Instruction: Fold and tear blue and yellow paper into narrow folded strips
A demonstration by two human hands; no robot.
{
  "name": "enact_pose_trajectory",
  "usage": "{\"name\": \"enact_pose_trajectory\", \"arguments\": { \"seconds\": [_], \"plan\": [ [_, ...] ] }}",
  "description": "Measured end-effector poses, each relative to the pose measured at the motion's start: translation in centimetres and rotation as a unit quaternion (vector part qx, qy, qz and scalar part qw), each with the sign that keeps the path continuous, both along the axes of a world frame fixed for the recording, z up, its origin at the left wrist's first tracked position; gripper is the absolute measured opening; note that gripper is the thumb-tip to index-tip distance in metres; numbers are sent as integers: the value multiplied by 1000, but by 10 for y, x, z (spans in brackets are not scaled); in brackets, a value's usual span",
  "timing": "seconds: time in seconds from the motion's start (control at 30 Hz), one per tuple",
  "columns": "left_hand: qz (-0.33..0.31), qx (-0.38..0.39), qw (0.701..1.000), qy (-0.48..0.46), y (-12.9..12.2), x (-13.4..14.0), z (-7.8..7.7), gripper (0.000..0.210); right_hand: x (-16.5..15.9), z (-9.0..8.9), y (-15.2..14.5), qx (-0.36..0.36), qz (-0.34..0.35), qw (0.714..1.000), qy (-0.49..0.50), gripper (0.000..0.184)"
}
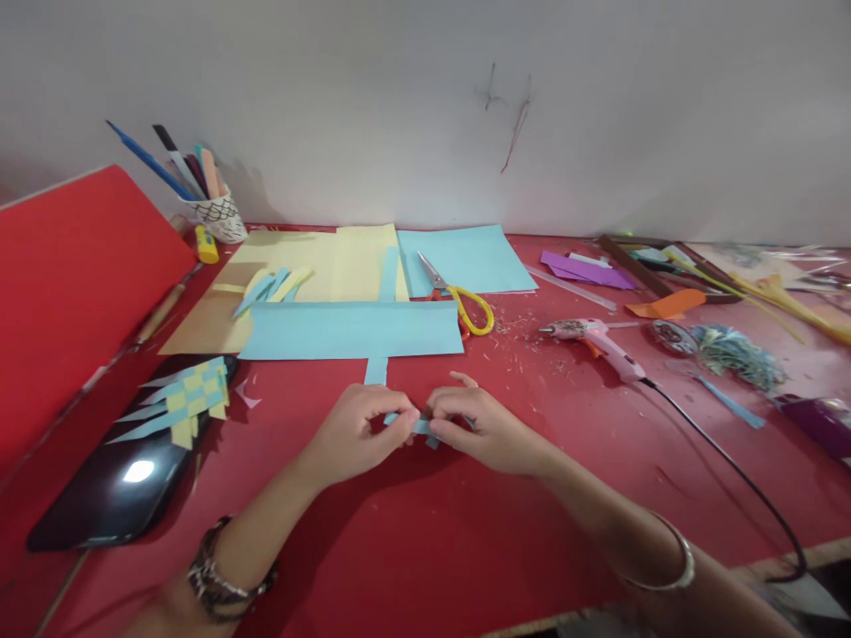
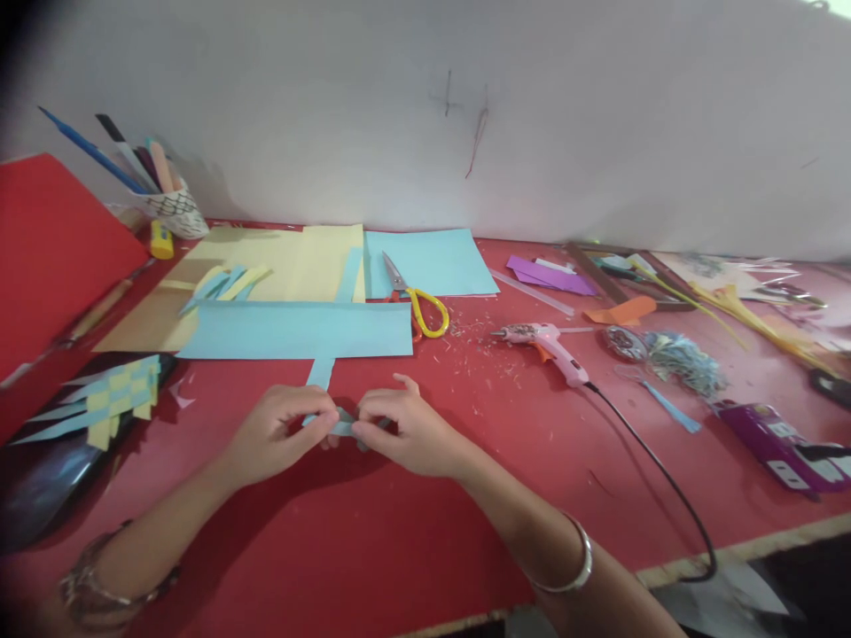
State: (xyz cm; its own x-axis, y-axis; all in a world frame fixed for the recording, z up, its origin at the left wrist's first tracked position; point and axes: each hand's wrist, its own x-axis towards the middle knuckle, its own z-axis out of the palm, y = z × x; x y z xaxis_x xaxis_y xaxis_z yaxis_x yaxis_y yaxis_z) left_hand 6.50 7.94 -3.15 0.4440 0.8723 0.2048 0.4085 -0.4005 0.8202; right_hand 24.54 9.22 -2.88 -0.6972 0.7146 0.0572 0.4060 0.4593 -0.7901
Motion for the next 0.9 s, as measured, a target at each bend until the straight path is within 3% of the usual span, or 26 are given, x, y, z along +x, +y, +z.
{"name": "enact_pose_trajectory", "arguments": {
  "seconds": [0.13,0.2,0.33,0.5,0.67,0.9],
  "plan": [
    [55,-80,993,-69,3,1,-1,14,0,-3,2,13,-37,999,25,26],
    [74,-138,984,-89,5,1,-2,19,0,-4,3,24,-43,998,45,27],
    [36,-202,974,-99,8,1,-4,29,-1,-5,3,70,-25,997,34,24],
    [13,-194,980,-52,7,1,-2,15,0,-3,1,106,3,994,-31,20],
    [20,-164,986,-13,7,2,-2,15,1,-1,0,114,8,992,-61,16],
    [44,-173,980,-90,9,0,-4,16,0,0,0,101,-5,995,-19,15]
  ]
}}
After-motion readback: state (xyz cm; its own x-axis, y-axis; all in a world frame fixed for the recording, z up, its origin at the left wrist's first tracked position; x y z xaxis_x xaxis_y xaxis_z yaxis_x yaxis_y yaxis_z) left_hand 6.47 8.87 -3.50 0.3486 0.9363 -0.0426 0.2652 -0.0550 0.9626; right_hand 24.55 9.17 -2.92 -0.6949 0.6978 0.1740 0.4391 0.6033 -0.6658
